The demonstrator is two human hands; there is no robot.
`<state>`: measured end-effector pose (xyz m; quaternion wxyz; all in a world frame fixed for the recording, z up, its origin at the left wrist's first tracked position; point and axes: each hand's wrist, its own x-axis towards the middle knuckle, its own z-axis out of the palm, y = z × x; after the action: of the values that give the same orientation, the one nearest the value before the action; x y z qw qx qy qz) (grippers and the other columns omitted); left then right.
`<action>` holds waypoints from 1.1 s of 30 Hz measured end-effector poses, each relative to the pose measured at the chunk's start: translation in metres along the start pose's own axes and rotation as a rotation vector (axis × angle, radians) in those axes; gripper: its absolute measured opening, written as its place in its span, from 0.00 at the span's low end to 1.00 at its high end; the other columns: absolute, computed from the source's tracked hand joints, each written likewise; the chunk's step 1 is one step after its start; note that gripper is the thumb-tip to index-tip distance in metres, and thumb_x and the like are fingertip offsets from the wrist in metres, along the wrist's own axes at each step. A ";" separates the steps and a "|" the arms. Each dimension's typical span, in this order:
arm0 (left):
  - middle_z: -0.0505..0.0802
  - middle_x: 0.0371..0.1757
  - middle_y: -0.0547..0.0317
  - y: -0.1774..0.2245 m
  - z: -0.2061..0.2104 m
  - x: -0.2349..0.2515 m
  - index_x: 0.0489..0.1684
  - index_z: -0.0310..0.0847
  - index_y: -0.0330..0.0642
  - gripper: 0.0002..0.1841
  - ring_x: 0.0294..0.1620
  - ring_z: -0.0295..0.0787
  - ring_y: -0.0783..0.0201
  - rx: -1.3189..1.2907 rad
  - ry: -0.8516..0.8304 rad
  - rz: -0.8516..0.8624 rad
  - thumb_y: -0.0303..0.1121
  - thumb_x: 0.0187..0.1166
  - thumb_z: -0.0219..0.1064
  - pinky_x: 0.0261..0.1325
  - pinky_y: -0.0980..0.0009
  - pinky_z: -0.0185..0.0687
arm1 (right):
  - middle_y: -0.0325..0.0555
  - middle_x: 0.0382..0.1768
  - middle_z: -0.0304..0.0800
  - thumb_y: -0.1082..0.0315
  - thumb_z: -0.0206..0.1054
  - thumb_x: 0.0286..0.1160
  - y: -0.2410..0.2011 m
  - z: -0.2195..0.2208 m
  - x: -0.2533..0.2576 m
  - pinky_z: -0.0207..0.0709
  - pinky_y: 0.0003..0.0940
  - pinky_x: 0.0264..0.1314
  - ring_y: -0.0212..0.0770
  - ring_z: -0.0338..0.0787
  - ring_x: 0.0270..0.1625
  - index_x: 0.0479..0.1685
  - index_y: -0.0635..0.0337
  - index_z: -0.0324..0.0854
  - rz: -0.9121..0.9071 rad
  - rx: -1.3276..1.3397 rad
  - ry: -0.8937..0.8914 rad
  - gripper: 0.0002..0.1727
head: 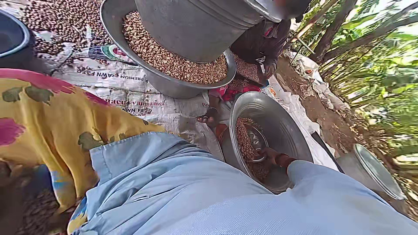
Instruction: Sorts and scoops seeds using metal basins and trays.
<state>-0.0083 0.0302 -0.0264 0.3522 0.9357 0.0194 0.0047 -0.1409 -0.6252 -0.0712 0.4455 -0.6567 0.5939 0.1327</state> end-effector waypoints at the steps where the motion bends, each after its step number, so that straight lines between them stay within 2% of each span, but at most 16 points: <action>1: 0.91 0.61 0.38 0.000 0.000 -0.001 0.65 0.82 0.29 0.22 0.64 0.88 0.53 0.015 -0.005 0.021 0.39 0.94 0.50 0.72 0.62 0.76 | 0.58 0.61 0.80 0.64 0.57 0.89 -0.003 0.000 0.008 0.77 0.48 0.58 0.48 0.81 0.58 0.71 0.65 0.73 -0.026 -0.103 0.054 0.19; 4: 0.88 0.65 0.30 0.000 -0.002 -0.001 0.68 0.79 0.26 0.24 0.70 0.85 0.41 0.076 -0.051 0.023 0.39 0.95 0.46 0.76 0.49 0.73 | 0.69 0.75 0.77 0.57 0.60 0.90 -0.016 0.003 0.013 0.69 0.57 0.78 0.60 0.77 0.77 0.74 0.75 0.74 -0.089 -0.363 0.246 0.28; 7: 0.86 0.69 0.36 -0.020 0.007 0.002 0.72 0.76 0.27 0.22 0.73 0.82 0.51 0.003 0.052 0.081 0.36 0.94 0.48 0.79 0.61 0.71 | 0.71 0.77 0.75 0.57 0.60 0.89 -0.032 0.009 0.012 0.65 0.56 0.83 0.61 0.75 0.81 0.75 0.78 0.72 -0.115 -0.363 0.371 0.30; 8: 0.83 0.75 0.33 -0.042 0.016 0.005 0.77 0.73 0.26 0.24 0.79 0.79 0.47 0.006 0.151 0.198 0.37 0.93 0.50 0.83 0.57 0.68 | 0.70 0.76 0.76 0.57 0.61 0.89 -0.033 0.007 0.011 0.67 0.56 0.82 0.60 0.76 0.80 0.76 0.77 0.71 -0.111 -0.347 0.354 0.30; 10: 0.69 0.87 0.28 -0.085 0.037 0.021 0.89 0.61 0.32 0.30 0.91 0.61 0.37 0.029 0.335 0.419 0.43 0.93 0.51 0.91 0.47 0.55 | 0.68 0.75 0.77 0.57 0.63 0.87 -0.037 0.002 0.008 0.69 0.55 0.79 0.58 0.77 0.78 0.76 0.75 0.72 -0.116 -0.403 0.285 0.30; 12: 0.63 0.91 0.33 -0.098 0.046 0.029 0.91 0.60 0.41 0.33 0.92 0.56 0.36 0.054 0.398 0.408 0.50 0.91 0.50 0.90 0.42 0.54 | 0.68 0.78 0.75 0.56 0.60 0.90 -0.042 0.002 0.003 0.64 0.55 0.84 0.60 0.73 0.83 0.77 0.74 0.73 -0.122 -0.662 0.256 0.29; 14: 0.64 0.92 0.38 -0.093 0.039 0.025 0.92 0.59 0.46 0.34 0.88 0.64 0.32 0.133 0.329 0.297 0.53 0.90 0.49 0.81 0.33 0.64 | 0.70 0.81 0.72 0.57 0.57 0.92 -0.041 0.014 0.001 0.61 0.59 0.87 0.64 0.69 0.86 0.79 0.72 0.72 -0.116 -0.890 0.280 0.28; 18: 0.65 0.91 0.38 -0.079 0.032 0.026 0.93 0.58 0.44 0.33 0.82 0.73 0.29 0.167 0.315 0.328 0.47 0.88 0.50 0.70 0.29 0.74 | 0.72 0.79 0.73 0.53 0.60 0.89 -0.042 0.029 0.005 0.66 0.56 0.84 0.62 0.73 0.83 0.79 0.76 0.68 -0.092 -0.663 0.448 0.33; 19: 0.66 0.91 0.36 -0.079 0.031 0.027 0.92 0.59 0.43 0.33 0.80 0.75 0.27 0.174 0.327 0.348 0.47 0.88 0.49 0.68 0.28 0.75 | 0.75 0.81 0.69 0.52 0.58 0.89 -0.049 0.037 0.005 0.64 0.59 0.84 0.66 0.71 0.85 0.82 0.77 0.65 -0.138 -0.713 0.500 0.36; 21: 0.69 0.89 0.38 -0.076 0.029 0.028 0.91 0.62 0.42 0.32 0.76 0.79 0.28 0.187 0.337 0.349 0.47 0.88 0.49 0.64 0.30 0.79 | 0.79 0.90 0.47 0.53 0.56 0.90 -0.087 0.052 -0.011 0.53 0.65 0.88 0.72 0.55 0.91 0.92 0.73 0.46 -0.271 -0.734 0.566 0.42; 23: 0.71 0.89 0.40 -0.072 0.027 0.029 0.89 0.64 0.40 0.32 0.76 0.80 0.29 0.208 0.351 0.348 0.45 0.88 0.50 0.64 0.32 0.80 | 0.72 0.92 0.47 0.62 0.51 0.93 -0.137 0.069 -0.043 0.56 0.61 0.90 0.67 0.55 0.93 0.92 0.70 0.48 -0.512 -0.643 0.517 0.35; 24: 0.71 0.89 0.41 -0.071 0.027 0.029 0.89 0.64 0.41 0.31 0.76 0.81 0.30 0.224 0.357 0.350 0.45 0.87 0.50 0.63 0.33 0.81 | 0.69 0.91 0.52 0.60 0.40 0.97 -0.158 0.081 -0.058 0.57 0.59 0.90 0.62 0.57 0.93 0.93 0.69 0.49 -0.597 -0.432 0.435 0.31; 26: 0.71 0.89 0.43 -0.069 0.025 0.030 0.89 0.66 0.41 0.31 0.75 0.82 0.31 0.234 0.375 0.357 0.43 0.86 0.51 0.61 0.35 0.83 | 0.67 0.91 0.52 0.43 0.30 0.96 -0.197 0.118 -0.100 0.56 0.62 0.88 0.60 0.57 0.92 0.94 0.65 0.45 -0.613 -0.042 0.208 0.40; 28: 0.73 0.88 0.43 -0.070 0.026 0.030 0.88 0.66 0.40 0.31 0.74 0.84 0.33 0.231 0.396 0.377 0.42 0.85 0.51 0.61 0.38 0.84 | 0.69 0.90 0.52 0.44 0.41 0.95 -0.212 0.150 -0.127 0.54 0.59 0.89 0.60 0.57 0.92 0.94 0.68 0.40 -0.636 0.039 0.142 0.42; 30: 0.76 0.85 0.39 -0.070 0.025 0.027 0.87 0.68 0.40 0.30 0.71 0.85 0.32 0.228 0.408 0.378 0.40 0.84 0.52 0.58 0.38 0.85 | 0.74 0.88 0.55 0.58 0.59 0.89 -0.210 0.163 -0.137 0.53 0.56 0.90 0.62 0.59 0.90 0.91 0.76 0.40 -0.639 -0.015 0.208 0.43; 33: 0.77 0.82 0.33 -0.059 0.020 0.016 0.81 0.75 0.41 0.28 0.70 0.85 0.28 0.219 0.365 0.312 0.29 0.77 0.61 0.54 0.35 0.86 | 0.79 0.80 0.65 0.71 0.65 0.81 -0.197 0.168 -0.151 0.63 0.58 0.83 0.66 0.70 0.83 0.87 0.81 0.48 -0.647 -0.247 0.282 0.40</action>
<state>0.0061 0.0626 -0.0804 0.2347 0.9435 -0.0614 0.2257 0.0563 -0.4203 0.0239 0.2957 -0.8710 0.3907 -0.0358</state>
